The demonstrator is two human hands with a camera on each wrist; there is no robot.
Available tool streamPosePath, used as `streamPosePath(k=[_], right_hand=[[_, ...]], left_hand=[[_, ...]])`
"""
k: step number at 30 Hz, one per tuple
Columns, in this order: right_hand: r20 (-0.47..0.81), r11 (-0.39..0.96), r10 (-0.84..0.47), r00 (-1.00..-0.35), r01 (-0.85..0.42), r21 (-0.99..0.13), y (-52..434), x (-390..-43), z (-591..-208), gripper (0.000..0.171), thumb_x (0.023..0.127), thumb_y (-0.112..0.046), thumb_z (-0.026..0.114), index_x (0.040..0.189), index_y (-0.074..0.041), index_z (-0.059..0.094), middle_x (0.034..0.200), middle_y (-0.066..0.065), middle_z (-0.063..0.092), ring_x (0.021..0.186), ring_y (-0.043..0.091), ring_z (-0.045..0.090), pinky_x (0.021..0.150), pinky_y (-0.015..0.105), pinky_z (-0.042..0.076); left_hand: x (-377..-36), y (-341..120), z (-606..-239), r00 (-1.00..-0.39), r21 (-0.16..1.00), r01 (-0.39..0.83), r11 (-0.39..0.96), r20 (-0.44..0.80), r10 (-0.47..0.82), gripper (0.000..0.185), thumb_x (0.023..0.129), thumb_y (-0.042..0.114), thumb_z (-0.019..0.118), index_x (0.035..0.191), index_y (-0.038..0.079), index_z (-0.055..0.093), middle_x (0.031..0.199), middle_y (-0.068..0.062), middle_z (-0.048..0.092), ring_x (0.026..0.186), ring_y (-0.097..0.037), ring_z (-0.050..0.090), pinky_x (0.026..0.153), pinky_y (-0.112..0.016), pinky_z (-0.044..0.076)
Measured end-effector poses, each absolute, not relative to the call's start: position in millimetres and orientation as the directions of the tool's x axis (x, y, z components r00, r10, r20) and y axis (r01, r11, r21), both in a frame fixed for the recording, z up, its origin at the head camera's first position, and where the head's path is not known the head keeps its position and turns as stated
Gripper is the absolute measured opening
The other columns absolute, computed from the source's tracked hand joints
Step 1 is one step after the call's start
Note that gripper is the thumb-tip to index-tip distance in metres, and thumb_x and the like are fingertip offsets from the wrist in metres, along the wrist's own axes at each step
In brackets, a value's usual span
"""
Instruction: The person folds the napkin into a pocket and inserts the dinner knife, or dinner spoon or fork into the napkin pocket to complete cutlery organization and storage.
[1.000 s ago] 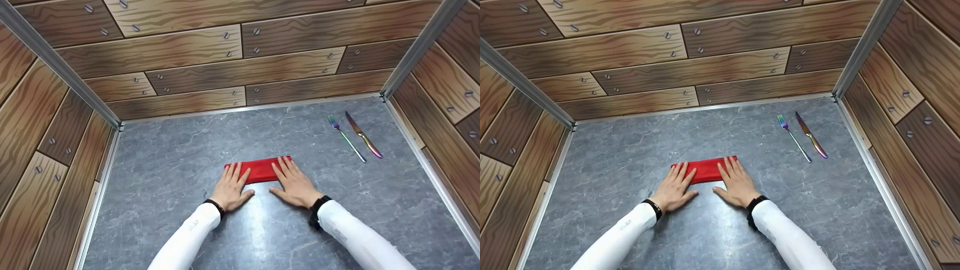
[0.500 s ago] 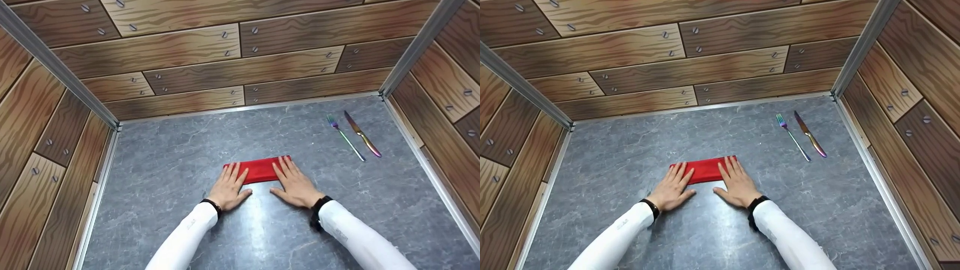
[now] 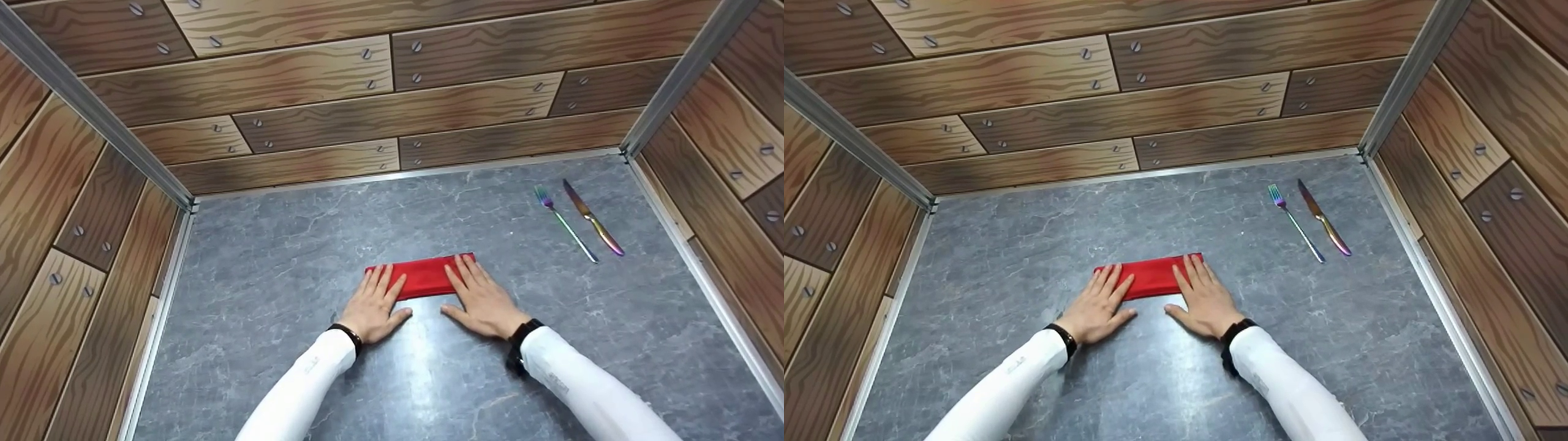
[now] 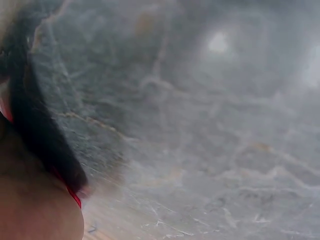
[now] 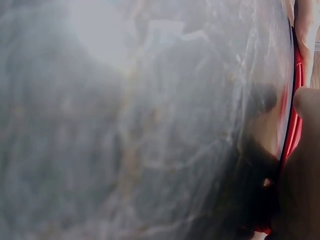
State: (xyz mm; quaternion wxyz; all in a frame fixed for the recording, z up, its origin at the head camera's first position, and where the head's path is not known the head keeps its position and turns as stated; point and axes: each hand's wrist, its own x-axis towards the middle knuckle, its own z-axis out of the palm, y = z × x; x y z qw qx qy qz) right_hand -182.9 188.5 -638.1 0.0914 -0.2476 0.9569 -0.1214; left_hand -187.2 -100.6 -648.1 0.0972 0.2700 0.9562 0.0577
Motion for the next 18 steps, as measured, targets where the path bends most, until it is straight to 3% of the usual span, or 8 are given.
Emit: streamPosePath(k=[9, 18], right_hand=[[-0.114, 0.851, -0.494, -0.862, -0.453, -0.264, 186, -184, -637, 0.088, 0.103, -0.065, 0.041, 0.165, -0.009, 0.015, 0.173, 0.02, 0.006, 0.162, 0.037, 0.003, 0.133, 0.052, 0.009], [-0.114, 0.854, -0.491, -0.863, -0.452, -0.258, 194, -184, -635, 0.086, 0.104, -0.062, 0.041, 0.165, -0.009, 0.015, 0.173, 0.019, 0.006, 0.162, 0.037, 0.002, 0.132, 0.053, 0.008]], left_hand=[[-190, -108, -651, -0.825, 0.159, 0.526, 0.836, -0.145, 0.546, 0.075, 0.106, 0.065, 0.023, 0.167, 0.023, 0.014, 0.175, -0.012, 0.008, 0.163, -0.032, 0.006, 0.134, -0.047, 0.007], [-192, -125, -638, -0.772, 0.146, 0.624, 0.768, -0.037, 0.634, 0.057, 0.109, 0.036, 0.044, 0.162, 0.016, 0.035, 0.171, -0.009, 0.028, 0.16, -0.028, 0.023, 0.132, -0.043, 0.021]])
